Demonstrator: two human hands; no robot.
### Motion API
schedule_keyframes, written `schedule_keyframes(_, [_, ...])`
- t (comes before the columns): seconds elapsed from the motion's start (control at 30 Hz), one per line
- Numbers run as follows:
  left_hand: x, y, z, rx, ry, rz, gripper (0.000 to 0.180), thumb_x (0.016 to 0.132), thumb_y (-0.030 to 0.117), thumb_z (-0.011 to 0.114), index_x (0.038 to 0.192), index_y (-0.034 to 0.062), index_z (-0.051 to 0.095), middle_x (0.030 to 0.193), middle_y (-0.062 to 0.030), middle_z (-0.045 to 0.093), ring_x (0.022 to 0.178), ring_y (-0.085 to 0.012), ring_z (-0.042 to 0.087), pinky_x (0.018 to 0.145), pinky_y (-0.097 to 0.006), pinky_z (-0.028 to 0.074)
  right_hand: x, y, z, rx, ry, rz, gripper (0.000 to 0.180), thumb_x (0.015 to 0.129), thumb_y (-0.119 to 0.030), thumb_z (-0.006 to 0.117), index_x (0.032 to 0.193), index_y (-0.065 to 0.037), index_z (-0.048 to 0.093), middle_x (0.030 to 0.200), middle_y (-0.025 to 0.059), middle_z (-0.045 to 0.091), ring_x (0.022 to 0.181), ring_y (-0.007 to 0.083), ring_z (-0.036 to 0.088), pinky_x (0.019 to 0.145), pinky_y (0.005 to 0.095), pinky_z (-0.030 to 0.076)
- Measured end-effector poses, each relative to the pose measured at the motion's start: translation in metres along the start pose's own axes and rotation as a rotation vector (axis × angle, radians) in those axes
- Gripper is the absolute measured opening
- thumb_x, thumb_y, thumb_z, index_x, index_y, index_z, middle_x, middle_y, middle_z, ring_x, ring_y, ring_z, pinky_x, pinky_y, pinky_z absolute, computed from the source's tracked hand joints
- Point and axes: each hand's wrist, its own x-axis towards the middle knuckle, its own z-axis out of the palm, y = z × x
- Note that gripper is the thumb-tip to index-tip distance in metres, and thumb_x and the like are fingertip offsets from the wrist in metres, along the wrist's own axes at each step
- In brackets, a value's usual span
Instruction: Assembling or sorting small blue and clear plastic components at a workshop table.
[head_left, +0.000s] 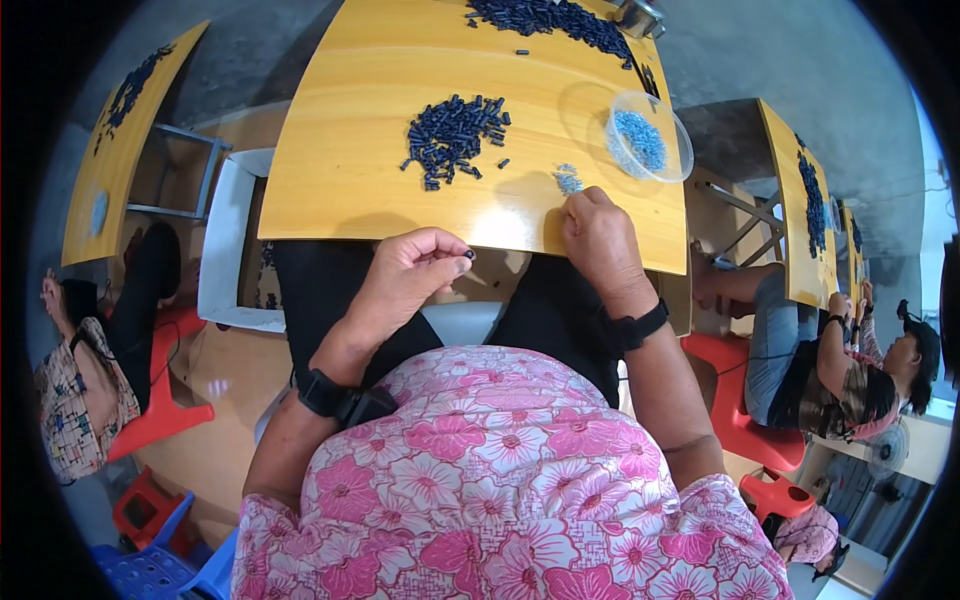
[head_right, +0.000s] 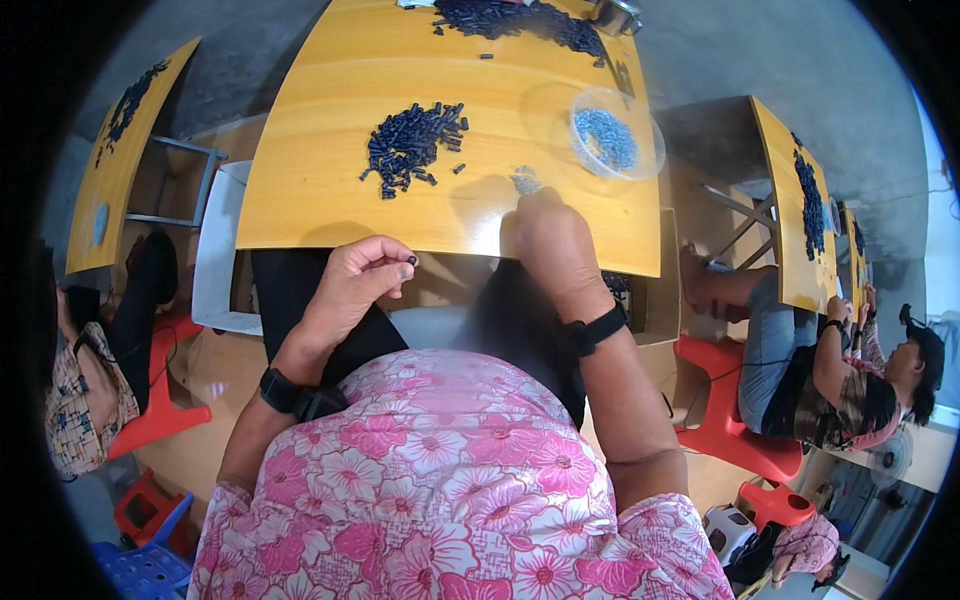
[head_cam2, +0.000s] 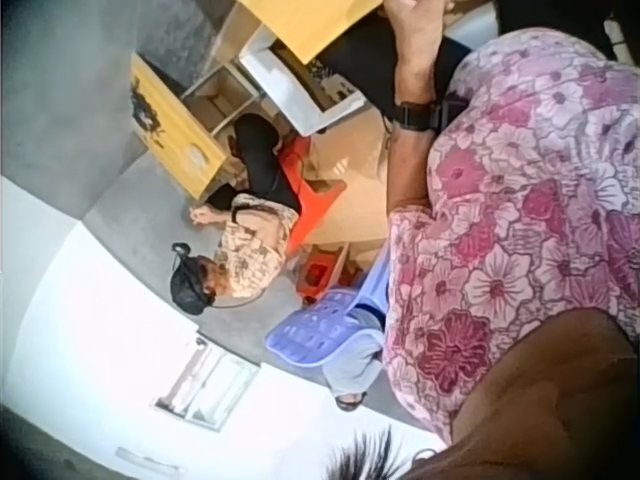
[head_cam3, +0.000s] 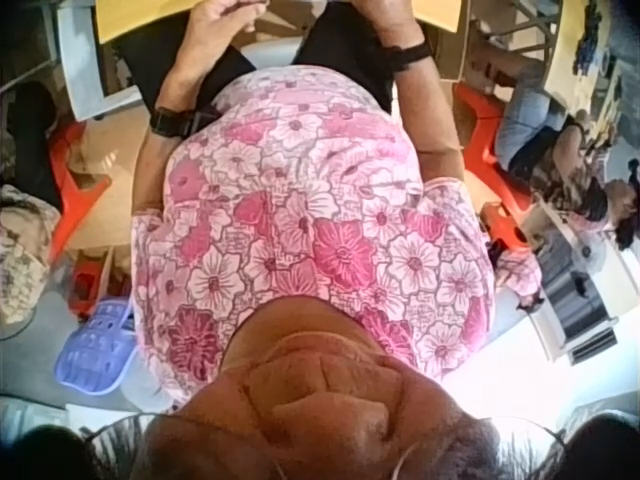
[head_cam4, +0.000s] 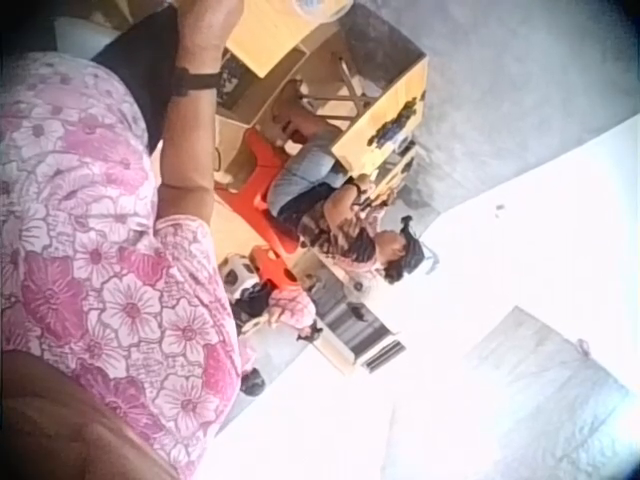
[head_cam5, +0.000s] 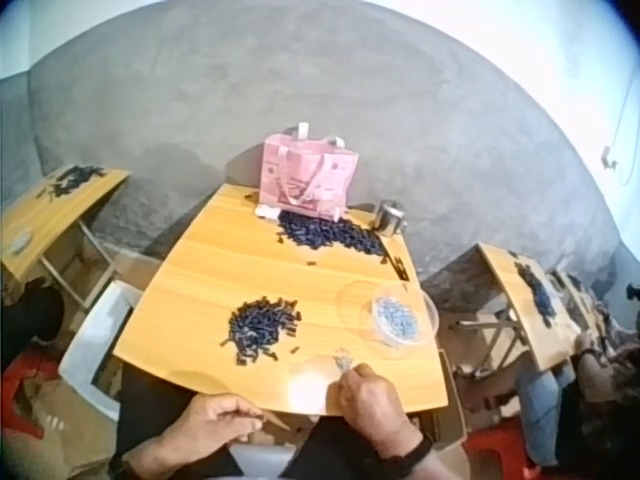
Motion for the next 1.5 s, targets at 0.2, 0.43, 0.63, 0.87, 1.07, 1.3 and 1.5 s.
schedule_keyframes(0.2, [-0.001,-0.001,-0.001,0.027,-0.011,0.022,0.012,0.091,0.008,0.065,0.100,0.0004,0.066,0.091,-0.0015,0.066,0.076,-0.0054,0.058,0.068,-0.021,0.050,0.002,-0.004,-0.003,0.056,0.006,-0.016,0.014,0.083,-0.015,0.062,0.077,-0.002,0.062,0.080,0.0197,0.060,0.071,0.0387,0.062,0.065,0.0436,0.053])
schedule_keyframes(0.43, [0.004,-0.001,0.003,0.002,-0.005,0.036,0.012,0.091,0.009,0.065,0.100,-0.0007,0.066,0.087,-0.0016,0.065,0.073,-0.0051,0.057,0.066,-0.020,0.049,-0.003,-0.019,-0.006,1.022,-0.118,0.374,0.015,0.083,0.004,0.063,0.096,-0.003,0.067,0.086,0.0045,0.066,0.071,0.0157,0.063,0.065,0.0309,0.054])
schedule_keyframes(0.63, [0.001,0.004,0.005,0.021,0.007,0.110,0.012,0.090,0.008,0.068,0.097,-0.0014,0.068,0.081,-0.0001,0.064,0.069,-0.0049,0.057,0.064,-0.020,0.049,0.004,-0.046,-0.031,1.412,-0.371,0.361,0.029,0.084,0.007,0.061,0.111,-0.002,0.060,0.089,0.0029,0.062,0.075,0.0089,0.060,0.065,0.0224,0.052])
schedule_keyframes(0.87, [-0.004,0.011,0.005,0.142,0.027,0.164,0.009,0.087,0.005,0.070,0.094,-0.0008,0.069,0.081,0.0015,0.065,0.071,-0.0035,0.057,0.065,-0.019,0.048,0.007,-0.068,-0.034,1.439,-0.515,0.367,0.036,0.083,0.008,0.061,0.118,-0.001,0.053,0.088,0.0035,0.060,0.074,0.0080,0.058,0.063,0.0213,0.051])
schedule_keyframes(1.07, [-0.008,0.019,0.006,0.185,0.029,0.195,0.009,0.086,0.003,0.070,0.094,-0.0011,0.069,0.080,0.0018,0.065,0.074,-0.0027,0.057,0.067,-0.019,0.048,0.010,-0.071,-0.031,1.403,-0.542,0.355,0.037,0.083,0.008,0.061,0.118,0.000,0.051,0.088,0.0038,0.060,0.073,0.0072,0.058,0.063,0.0203,0.050])
schedule_keyframes(1.3, [-0.008,0.022,0.006,0.326,0.055,0.211,0.007,0.084,0.002,0.070,0.090,-0.0011,0.069,0.078,0.0015,0.065,0.071,-0.0029,0.057,0.065,-0.019,0.047,0.012,-0.073,-0.033,1.339,-0.575,0.355,0.036,0.084,0.008,0.061,0.118,0.000,0.051,0.087,0.0043,0.060,0.071,0.0075,0.058,0.062,0.0206,0.051])
schedule_keyframes(1.5, [-0.009,0.029,0.010,0.358,0.075,0.272,0.007,0.081,0.002,0.072,0.088,-0.0004,0.069,0.075,-0.0008,0.065,0.066,-0.0050,0.056,0.061,-0.021,0.046,0.015,-0.072,-0.034,1.337,-0.624,0.371,0.037,0.084,0.008,0.061,0.118,0.000,0.051,0.085,0.0047,0.061,0.071,0.0083,0.059,0.062,0.0219,0.051])
